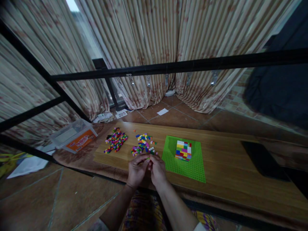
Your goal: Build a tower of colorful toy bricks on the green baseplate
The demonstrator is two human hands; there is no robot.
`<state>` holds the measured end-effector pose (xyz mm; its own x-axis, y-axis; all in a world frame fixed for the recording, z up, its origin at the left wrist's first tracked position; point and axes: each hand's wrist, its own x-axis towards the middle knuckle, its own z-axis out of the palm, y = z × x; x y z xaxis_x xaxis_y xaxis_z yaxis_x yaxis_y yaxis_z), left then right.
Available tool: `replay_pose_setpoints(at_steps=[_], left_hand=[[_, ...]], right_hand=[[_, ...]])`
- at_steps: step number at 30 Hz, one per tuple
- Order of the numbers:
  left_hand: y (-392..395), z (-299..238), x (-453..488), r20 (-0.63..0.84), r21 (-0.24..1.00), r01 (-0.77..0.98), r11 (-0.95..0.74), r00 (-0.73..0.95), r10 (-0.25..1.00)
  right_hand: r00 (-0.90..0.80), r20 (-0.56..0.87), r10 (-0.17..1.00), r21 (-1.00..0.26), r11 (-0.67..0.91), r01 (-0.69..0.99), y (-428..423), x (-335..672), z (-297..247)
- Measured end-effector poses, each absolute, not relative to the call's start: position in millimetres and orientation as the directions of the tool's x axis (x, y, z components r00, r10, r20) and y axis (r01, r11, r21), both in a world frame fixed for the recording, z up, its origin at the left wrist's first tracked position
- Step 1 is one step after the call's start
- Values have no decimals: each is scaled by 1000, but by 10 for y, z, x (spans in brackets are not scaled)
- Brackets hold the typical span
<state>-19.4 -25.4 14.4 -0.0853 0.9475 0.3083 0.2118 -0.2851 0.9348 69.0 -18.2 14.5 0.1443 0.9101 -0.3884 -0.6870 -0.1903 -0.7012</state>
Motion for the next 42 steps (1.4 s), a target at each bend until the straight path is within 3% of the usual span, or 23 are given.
replay_pose_setpoints(at_steps=[18,26,33,42], left_hand=[[-258,128,-192,309,926,252,-282,-73,948],[-243,105,-184,293,947,155,-281,-63,954],[-243,14,-167,78,997,-10,-80,-149,986],[-168,52,-142,-129,976,-190,108,-100,987]], right_hand=[[174,-433,884,-673,-188,-716,-177,654,82],[161,-396,904,-703,-185,-687,-189,702,84],[189,-371,909,-735,-163,-658,-181,757,112],[198,-338,920,-781,-157,-604,-171,738,40]])
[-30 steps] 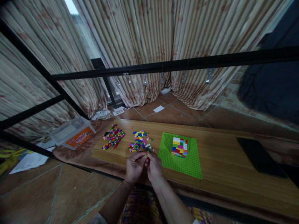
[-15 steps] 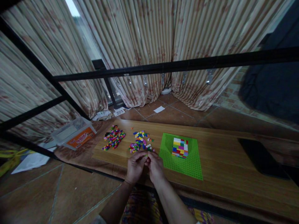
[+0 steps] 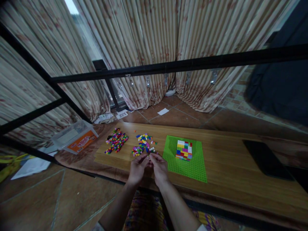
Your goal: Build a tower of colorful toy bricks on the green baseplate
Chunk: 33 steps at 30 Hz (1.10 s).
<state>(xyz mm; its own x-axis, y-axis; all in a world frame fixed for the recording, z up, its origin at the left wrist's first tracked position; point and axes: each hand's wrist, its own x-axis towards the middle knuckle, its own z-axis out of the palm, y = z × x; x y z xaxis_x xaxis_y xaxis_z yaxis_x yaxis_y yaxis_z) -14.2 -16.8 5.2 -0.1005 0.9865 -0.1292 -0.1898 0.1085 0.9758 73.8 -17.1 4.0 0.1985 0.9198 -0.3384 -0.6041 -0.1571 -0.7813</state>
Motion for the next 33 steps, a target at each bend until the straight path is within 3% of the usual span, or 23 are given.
replay_pose_setpoints(at_steps=[11,27,33], left_hand=[[-157,102,-117,-247,916,-353,190,-126,961],[-107,87,-109,-211,954,-247,170,-150,966],[-124,45,-97,-60,998,4,63,-244,968]], right_hand=[[172,-296,940,-808,-150,-570,-174,751,27],[185,-225,957,-893,-127,-432,-168,740,7],[306,-175,936,-946,-73,-316,-154,717,-73]])
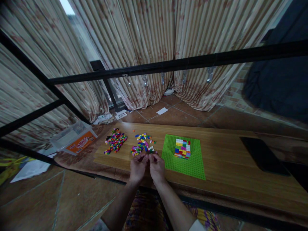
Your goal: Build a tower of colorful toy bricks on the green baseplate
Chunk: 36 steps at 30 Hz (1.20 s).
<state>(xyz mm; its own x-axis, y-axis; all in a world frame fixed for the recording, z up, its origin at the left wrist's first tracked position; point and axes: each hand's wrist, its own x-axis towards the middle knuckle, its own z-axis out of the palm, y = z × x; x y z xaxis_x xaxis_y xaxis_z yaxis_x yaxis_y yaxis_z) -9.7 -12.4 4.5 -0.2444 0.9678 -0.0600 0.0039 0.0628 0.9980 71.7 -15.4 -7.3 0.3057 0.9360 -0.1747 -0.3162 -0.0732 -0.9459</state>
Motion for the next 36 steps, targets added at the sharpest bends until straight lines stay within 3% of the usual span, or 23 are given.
replay_pose_setpoints(at_steps=[6,29,36], left_hand=[[-135,90,-45,7,996,92,19,-273,962],[-149,-4,77,-70,991,-132,25,-348,935],[-153,25,67,-72,992,-123,26,-386,919]], right_hand=[[383,-162,909,-965,-65,-254,-134,681,-149],[460,-118,880,-987,-55,-149,-132,574,-195],[473,-118,873,-990,-69,-120,-122,550,-191]])
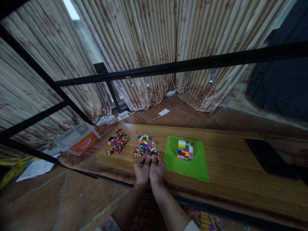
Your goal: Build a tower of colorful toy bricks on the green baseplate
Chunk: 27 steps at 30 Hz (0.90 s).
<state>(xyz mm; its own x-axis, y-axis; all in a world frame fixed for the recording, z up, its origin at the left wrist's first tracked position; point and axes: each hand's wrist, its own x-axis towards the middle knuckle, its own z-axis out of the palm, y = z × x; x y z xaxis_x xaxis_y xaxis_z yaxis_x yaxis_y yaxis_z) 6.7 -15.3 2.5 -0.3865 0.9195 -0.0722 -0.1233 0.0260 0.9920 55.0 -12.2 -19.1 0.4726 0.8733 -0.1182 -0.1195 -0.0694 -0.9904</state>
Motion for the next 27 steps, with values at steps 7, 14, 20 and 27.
replay_pose_setpoints(at_steps=[7,14,20,27], left_hand=[[-173,-28,-2,-77,986,-165,14,-377,923],[-183,2,-110,-14,983,-177,-52,-355,935],[-131,-21,-197,-12,985,-166,-50,-350,937],[-142,-62,-184,-35,981,-191,-24,-301,953]], right_hand=[[450,-111,886,-991,-66,-113,-116,594,-216],[382,-86,920,-995,-56,-88,-50,663,-178],[315,-68,947,-995,-44,-84,2,708,-117],[271,-96,958,-986,-55,-157,-27,734,-117]])
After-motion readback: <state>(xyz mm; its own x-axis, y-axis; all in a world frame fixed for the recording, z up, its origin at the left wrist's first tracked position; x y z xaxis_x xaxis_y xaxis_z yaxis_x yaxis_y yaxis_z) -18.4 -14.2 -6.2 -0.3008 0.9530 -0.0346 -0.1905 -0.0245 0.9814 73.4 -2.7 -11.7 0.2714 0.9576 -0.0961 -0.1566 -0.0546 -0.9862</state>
